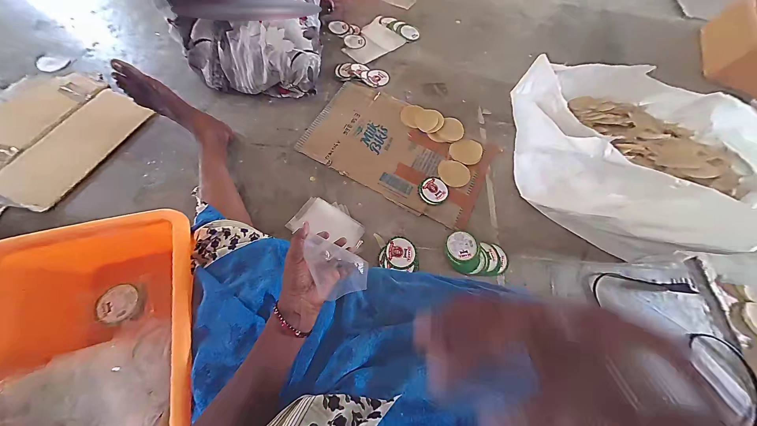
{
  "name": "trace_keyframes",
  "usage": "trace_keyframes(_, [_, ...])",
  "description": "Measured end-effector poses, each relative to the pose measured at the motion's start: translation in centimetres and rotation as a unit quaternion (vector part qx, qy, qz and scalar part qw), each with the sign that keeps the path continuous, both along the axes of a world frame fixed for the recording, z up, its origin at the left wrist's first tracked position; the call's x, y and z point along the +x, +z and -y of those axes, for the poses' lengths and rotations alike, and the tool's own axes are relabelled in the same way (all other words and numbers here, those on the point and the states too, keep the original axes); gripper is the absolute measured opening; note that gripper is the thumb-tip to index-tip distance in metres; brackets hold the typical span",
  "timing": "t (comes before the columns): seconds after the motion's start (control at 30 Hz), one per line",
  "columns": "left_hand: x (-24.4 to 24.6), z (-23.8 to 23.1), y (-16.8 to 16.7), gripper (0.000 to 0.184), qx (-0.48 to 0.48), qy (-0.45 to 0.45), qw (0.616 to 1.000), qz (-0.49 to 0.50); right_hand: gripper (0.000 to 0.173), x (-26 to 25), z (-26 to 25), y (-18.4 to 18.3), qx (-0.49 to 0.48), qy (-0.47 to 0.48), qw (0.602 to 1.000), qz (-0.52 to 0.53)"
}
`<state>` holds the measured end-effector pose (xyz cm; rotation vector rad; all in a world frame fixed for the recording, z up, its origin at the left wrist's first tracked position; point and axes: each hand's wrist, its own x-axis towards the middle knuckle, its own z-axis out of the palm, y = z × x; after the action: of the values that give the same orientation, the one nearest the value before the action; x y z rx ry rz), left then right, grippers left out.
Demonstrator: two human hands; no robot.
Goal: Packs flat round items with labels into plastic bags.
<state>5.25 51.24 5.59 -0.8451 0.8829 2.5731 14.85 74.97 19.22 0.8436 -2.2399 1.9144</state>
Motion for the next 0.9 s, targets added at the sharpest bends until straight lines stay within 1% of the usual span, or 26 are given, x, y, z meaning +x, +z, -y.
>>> trace_keyframes(0.03, [0.0,0.2,-0.1,0.048,0.001,-0.002,1.000,0.000,0.018,-4.1,-1.6,-2.5,0.076,-0.111,0.991,-0.012])
trace_keyframes(0.07, [-0.1,0.4,-0.3,0.048,0.009,-0.002,1.000,0.004,0.017,-8.2,-3.3,-5.6,0.126,-0.210,0.969,0.020])
trace_keyframes(0.1, [-0.2,0.6,-0.4,0.048,0.014,-0.001,1.000,0.015,0.020,-12.0,-5.3,-9.2,0.159,-0.288,0.940,0.091])
trace_keyframes(0.13, [-0.4,0.6,-0.4,0.049,0.007,-0.003,1.000,0.019,0.027,-15.2,-7.4,-12.9,0.178,-0.345,0.906,0.165])
trace_keyframes(0.17, [-0.5,0.6,-0.5,0.050,0.002,-0.002,1.000,0.023,0.032,-17.5,-9.4,-16.6,0.194,-0.385,0.873,0.227])
trace_keyframes(0.2, [-0.6,0.7,-0.6,0.050,-0.001,-0.001,1.000,0.024,0.034,-19.3,-11.0,-19.7,0.206,-0.407,0.848,0.271])
trace_keyframes(0.27, [-0.7,0.9,-0.9,0.048,-0.004,0.005,1.000,0.024,0.040,-21.7,-13.0,-24.3,0.250,-0.427,0.814,0.305])
trace_keyframes(0.3, [-0.8,0.9,-1.0,0.048,-0.010,0.002,1.000,0.025,0.045,-22.2,-13.3,-25.6,0.272,-0.435,0.800,0.310])
trace_keyframes(0.37, [-1.1,0.8,-1.1,0.047,-0.020,0.008,0.999,0.033,0.053,-23.7,-13.4,-27.3,0.328,-0.454,0.772,0.300])
trace_keyframes(0.43, [-1.5,0.4,-1.1,0.046,-0.030,0.013,0.999,0.039,0.058,-24.9,-13.2,-28.0,0.376,-0.441,0.765,0.280])
trace_keyframes(0.47, [-1.6,0.2,-1.1,0.047,-0.036,0.008,0.999,0.038,0.057,-25.2,-13.0,-28.1,0.386,-0.427,0.770,0.275])
trace_keyframes(0.57, [-1.9,-0.5,-1.1,0.046,-0.045,-0.007,0.998,0.039,0.048,-25.3,-11.9,-27.5,0.375,-0.373,0.795,0.297])
trace_keyframes(0.63, [-2.1,-1.5,-1.1,0.046,-0.055,-0.013,0.997,0.043,0.045,-25.2,-11.2,-27.0,0.386,-0.342,0.798,0.313])
trace_keyframes(0.77, [-1.8,-2.6,-1.3,0.045,-0.062,-0.033,0.997,0.034,0.043,-24.4,-10.5,-25.7,0.448,-0.272,0.791,0.315])
trace_keyframes(0.83, [-1.5,-2.8,-1.4,0.046,-0.057,-0.042,0.997,0.031,0.042,-23.8,-10.1,-25.2,0.464,-0.257,0.792,0.302])
trace_keyframes(0.9, [-1.3,-2.7,-1.3,0.046,-0.060,-0.040,0.997,0.039,0.041,-23.4,-10.0,-25.4,0.462,-0.254,0.799,0.289])
